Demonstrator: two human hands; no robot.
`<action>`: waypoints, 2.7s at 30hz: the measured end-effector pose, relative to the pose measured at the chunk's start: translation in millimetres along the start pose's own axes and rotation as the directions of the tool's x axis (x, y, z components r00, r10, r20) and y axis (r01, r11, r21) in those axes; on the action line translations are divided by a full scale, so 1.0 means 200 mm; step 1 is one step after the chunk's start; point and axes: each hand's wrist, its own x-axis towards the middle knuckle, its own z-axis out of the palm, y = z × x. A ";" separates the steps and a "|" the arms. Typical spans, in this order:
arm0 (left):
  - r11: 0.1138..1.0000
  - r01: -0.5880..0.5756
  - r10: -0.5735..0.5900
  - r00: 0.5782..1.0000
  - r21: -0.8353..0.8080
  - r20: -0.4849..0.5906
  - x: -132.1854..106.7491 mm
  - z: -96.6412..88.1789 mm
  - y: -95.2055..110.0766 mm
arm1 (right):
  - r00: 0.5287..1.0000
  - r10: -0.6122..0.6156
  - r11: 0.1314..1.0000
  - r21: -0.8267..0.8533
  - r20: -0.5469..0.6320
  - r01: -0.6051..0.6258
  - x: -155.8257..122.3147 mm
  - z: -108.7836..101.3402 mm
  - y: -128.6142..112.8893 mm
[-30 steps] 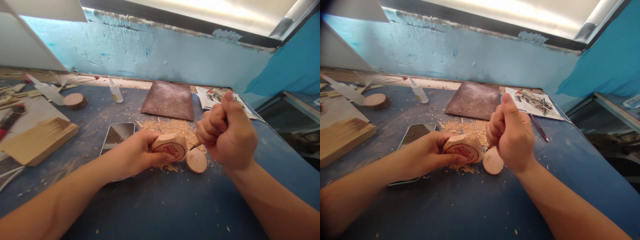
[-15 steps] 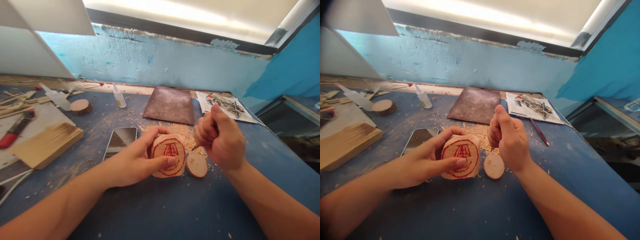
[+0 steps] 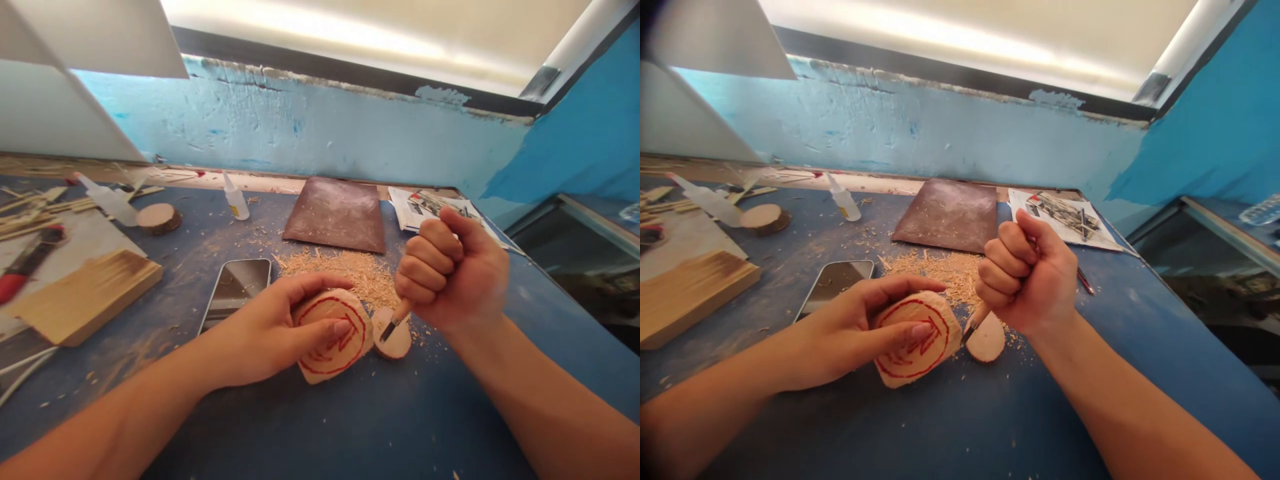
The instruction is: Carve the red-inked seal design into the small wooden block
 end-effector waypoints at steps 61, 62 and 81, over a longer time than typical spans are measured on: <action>0.725 -0.187 0.383 0.909 0.663 -0.162 -0.03 0.04 -0.04 | 0.987 -0.103 0.891 -0.453 -0.124 0.036 0.00 0.05 0.02; 0.702 -0.163 0.365 0.918 0.693 -0.155 -0.03 0.05 -0.05 | 0.991 -0.084 0.873 -0.487 -0.107 0.021 -0.01 0.05 0.01; 0.816 -0.189 0.195 0.980 0.546 0.048 -0.03 0.04 0.00 | 0.997 0.027 0.875 -0.485 0.067 0.009 0.00 -0.02 0.12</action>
